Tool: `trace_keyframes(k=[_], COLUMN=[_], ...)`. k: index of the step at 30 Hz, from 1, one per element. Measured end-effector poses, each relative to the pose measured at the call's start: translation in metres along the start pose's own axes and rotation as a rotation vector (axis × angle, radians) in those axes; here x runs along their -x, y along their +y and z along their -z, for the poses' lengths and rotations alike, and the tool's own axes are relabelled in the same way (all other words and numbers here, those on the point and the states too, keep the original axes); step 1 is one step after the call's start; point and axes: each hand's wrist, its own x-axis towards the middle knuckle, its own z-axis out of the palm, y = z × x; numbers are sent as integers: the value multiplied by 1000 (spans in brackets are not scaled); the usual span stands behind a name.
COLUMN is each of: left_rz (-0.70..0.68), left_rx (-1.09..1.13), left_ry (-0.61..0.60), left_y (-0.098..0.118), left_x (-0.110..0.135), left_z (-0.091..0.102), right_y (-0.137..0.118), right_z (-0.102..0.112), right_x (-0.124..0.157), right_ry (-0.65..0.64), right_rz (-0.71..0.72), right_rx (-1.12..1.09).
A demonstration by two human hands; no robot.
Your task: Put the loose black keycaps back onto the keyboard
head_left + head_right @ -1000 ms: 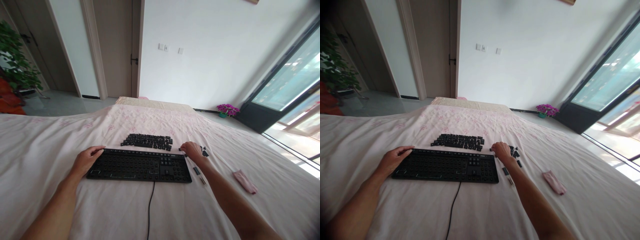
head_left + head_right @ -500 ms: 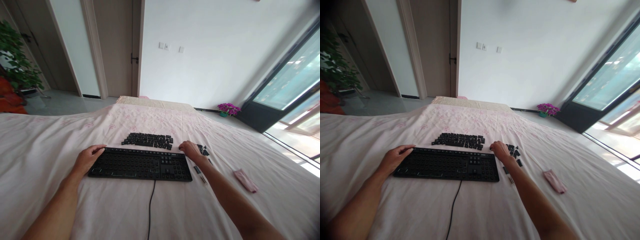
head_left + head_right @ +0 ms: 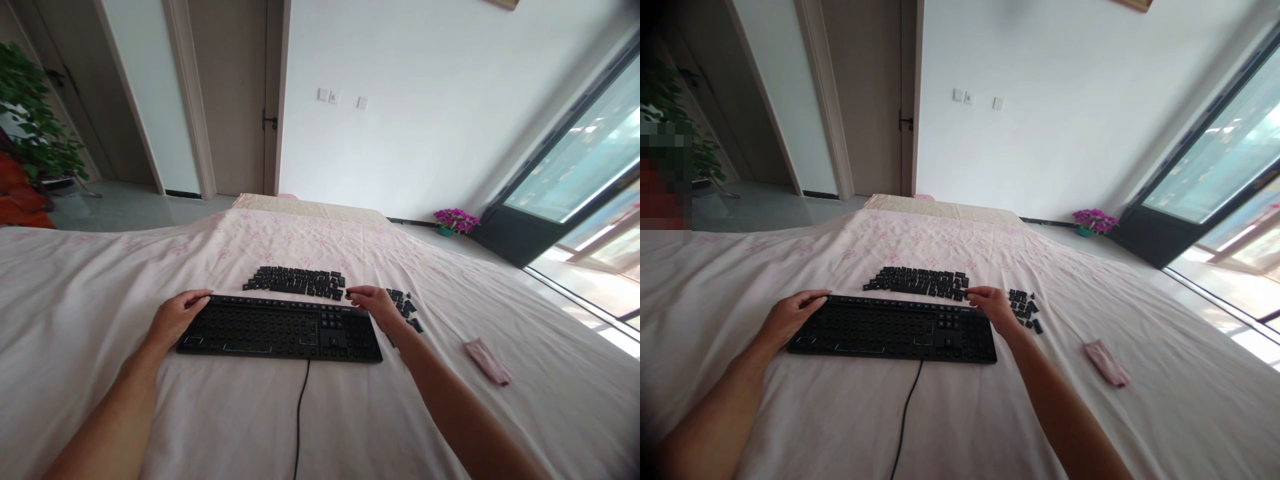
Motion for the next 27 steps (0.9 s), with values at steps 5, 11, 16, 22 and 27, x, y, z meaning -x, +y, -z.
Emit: trace_keyframes(k=[5, 11, 16, 22, 27], left_rz=[0, 7, 38, 19, 15], left_rx=[9, 22, 20, 16, 10], left_ry=[-11, -17, -19, -14, 3], left_y=[-2, -1, 3, 5, 3], left_x=[0, 0, 2, 3, 2], left_z=[-1, -2, 0, 1, 0], right_y=[-15, -24, -16, -7, -11], right_z=[-21, -34, -50, -61, -63], right_x=[25, 44, 68, 98, 109], right_ry=[-146, -186, -95, -42, -65], right_rz=[-110, -163, -17, 349, 548], right_rx=[-456, -527, -152, 363, 663])
